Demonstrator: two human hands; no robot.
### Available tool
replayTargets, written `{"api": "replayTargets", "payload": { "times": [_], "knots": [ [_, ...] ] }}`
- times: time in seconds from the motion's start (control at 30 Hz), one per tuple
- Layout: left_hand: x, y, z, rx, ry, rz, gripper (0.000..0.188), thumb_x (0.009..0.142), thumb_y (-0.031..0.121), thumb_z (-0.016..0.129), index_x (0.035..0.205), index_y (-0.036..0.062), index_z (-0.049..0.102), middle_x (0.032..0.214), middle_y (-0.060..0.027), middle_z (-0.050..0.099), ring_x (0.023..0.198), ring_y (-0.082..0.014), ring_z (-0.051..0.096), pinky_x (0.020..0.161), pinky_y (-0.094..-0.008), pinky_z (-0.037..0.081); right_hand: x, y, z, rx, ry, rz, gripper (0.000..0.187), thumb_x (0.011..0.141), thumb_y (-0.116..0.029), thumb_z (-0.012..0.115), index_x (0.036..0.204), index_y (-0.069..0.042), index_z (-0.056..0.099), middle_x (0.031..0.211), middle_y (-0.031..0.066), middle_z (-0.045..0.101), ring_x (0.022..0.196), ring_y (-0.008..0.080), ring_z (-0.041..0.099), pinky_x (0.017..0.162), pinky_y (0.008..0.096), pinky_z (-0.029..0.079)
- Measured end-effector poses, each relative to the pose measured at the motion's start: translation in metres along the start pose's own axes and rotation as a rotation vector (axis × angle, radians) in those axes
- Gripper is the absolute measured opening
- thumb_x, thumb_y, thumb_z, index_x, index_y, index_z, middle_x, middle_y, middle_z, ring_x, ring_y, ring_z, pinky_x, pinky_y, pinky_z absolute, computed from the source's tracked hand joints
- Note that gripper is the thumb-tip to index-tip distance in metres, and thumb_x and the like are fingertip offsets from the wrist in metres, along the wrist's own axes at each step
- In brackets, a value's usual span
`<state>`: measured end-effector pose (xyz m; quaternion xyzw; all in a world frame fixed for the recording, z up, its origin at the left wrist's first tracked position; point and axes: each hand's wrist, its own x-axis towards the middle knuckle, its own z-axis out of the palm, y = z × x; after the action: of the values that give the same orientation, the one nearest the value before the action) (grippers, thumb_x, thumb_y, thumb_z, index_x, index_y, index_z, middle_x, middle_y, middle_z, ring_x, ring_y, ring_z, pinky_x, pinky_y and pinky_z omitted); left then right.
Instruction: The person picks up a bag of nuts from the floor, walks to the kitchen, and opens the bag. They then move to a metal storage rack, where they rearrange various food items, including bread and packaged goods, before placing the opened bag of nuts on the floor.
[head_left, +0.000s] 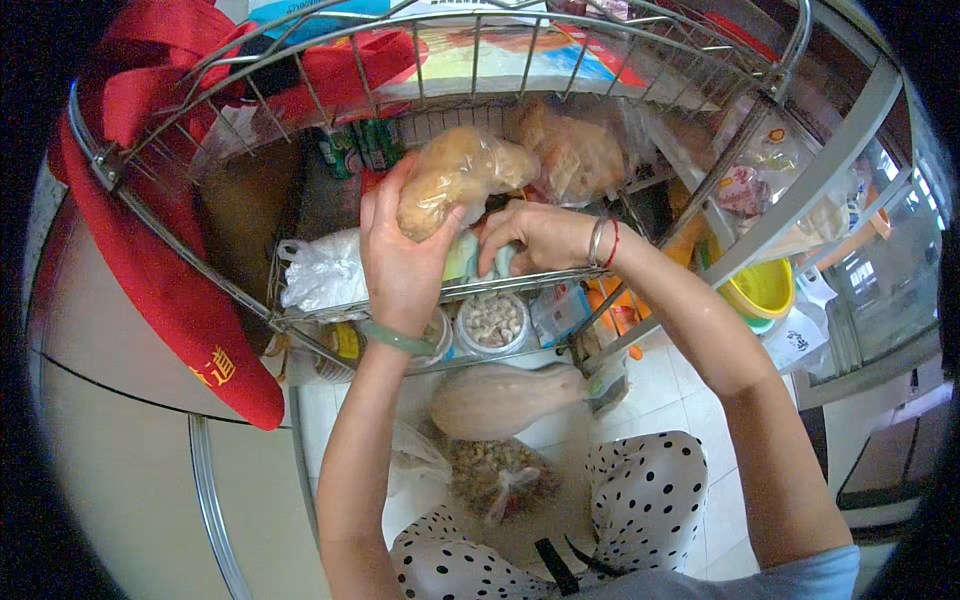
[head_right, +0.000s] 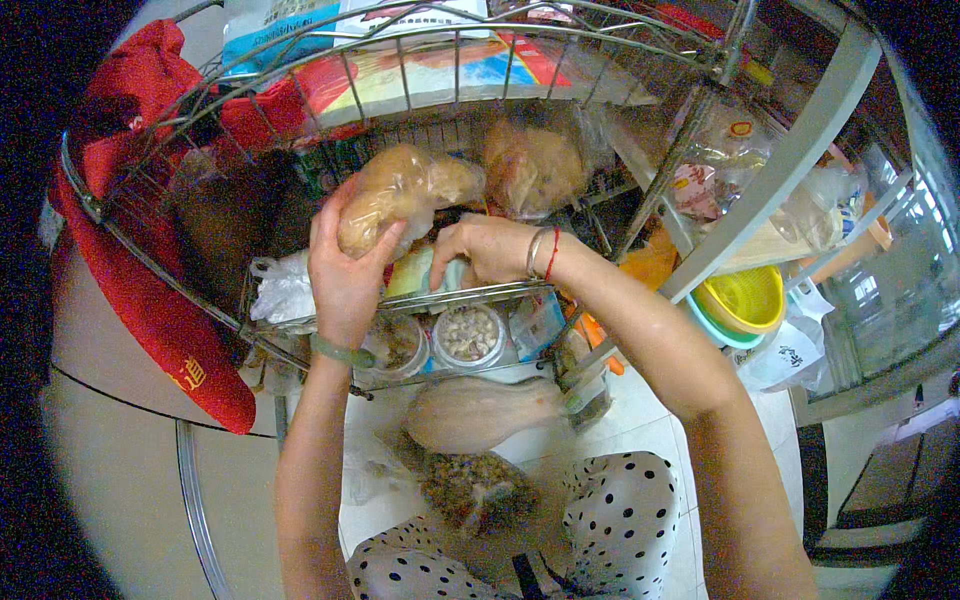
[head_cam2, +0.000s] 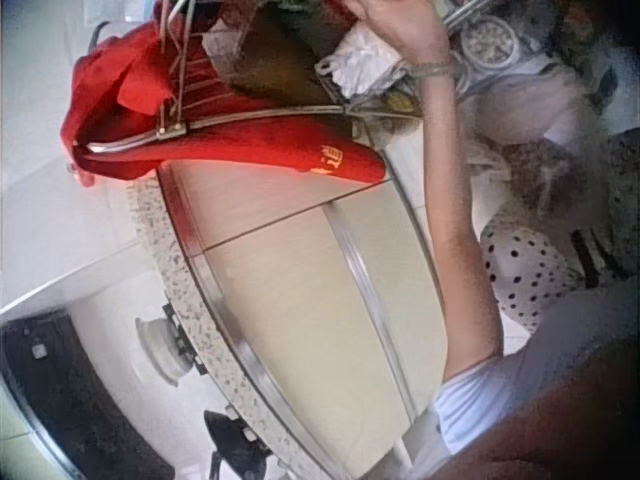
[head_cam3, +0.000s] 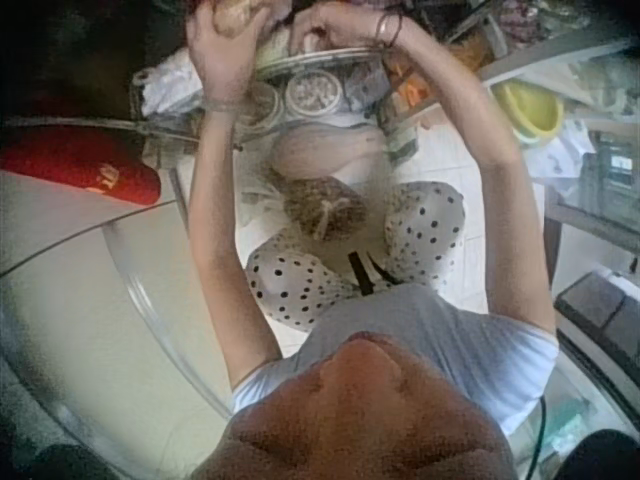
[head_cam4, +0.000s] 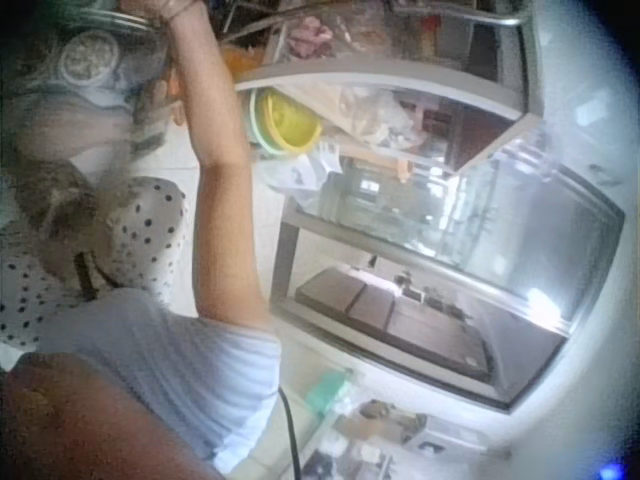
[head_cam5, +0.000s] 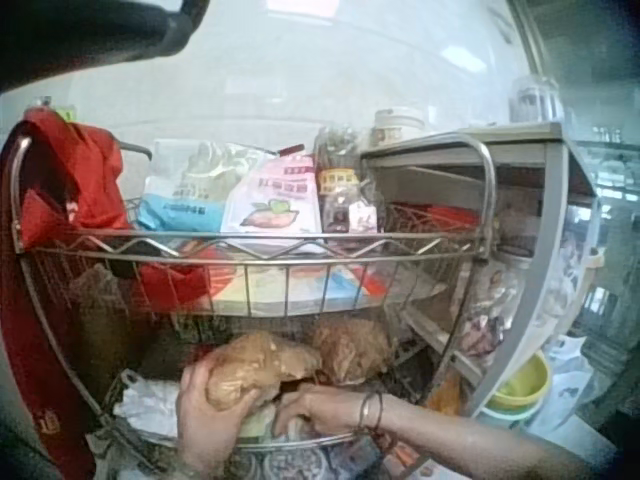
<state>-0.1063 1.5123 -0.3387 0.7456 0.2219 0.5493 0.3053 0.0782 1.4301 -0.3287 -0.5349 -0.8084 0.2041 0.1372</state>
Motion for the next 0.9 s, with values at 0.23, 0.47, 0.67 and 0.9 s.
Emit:
{"api": "replayTargets", "payload": {
  "times": [0.23,0.47,0.67,0.9],
  "knots": [
    [-0.006,-0.007,-0.005,0.077,0.066,-0.053,0.056,0.071,0.018,0.08,0.122,0.0099,0.058,0.107,-0.0118,0.059,0.101,-0.0296,0.056,0.088,-0.0393,0.046,-0.049,-0.031,-0.035,-0.667,0.236,0.519,0.021,0.073,-0.009,0.062,0.091,-0.013,0.073,0.079,0.0157,0.067,0.083,0.032,0.067,0.073,0.0419,0.055],
    [-0.009,0.006,-0.004,0.271,-0.038,0.091,0.055,0.067,0.022,0.082,0.115,0.008,0.061,0.106,-0.0127,0.062,0.097,-0.0323,0.057,0.087,-0.0411,0.047,-0.053,-0.001,-0.012,-0.901,0.018,0.654,0.017,0.067,-0.021,0.068,0.071,-0.004,0.067,0.07,0.0206,0.064,0.071,0.0362,0.066,0.065,0.043,0.055],
    [-0.011,0.009,-0.004,0.165,-0.051,0.021,0.051,0.073,0.026,0.078,0.117,0.0076,0.059,0.112,-0.014,0.058,0.101,-0.0341,0.059,0.084,-0.0405,0.048,-0.054,0.007,-0.012,-0.722,-0.038,0.629,0.022,0.066,-0.02,0.071,0.083,-0.006,0.069,0.077,0.0176,0.067,0.075,0.0359,0.066,0.07,0.0433,0.054],
    [-0.01,0.009,0.0,0.112,0.019,-0.063,0.054,0.079,0.027,0.074,0.121,0.0026,0.053,0.111,-0.018,0.057,0.101,-0.0355,0.058,0.085,-0.0416,0.048,-0.057,-0.007,-0.018,-0.168,-0.039,0.613,0.031,0.07,-0.013,0.075,0.1,-0.008,0.07,0.088,0.0122,0.07,0.079,0.0218,0.067,0.076,0.033,0.052]
  ]
}}
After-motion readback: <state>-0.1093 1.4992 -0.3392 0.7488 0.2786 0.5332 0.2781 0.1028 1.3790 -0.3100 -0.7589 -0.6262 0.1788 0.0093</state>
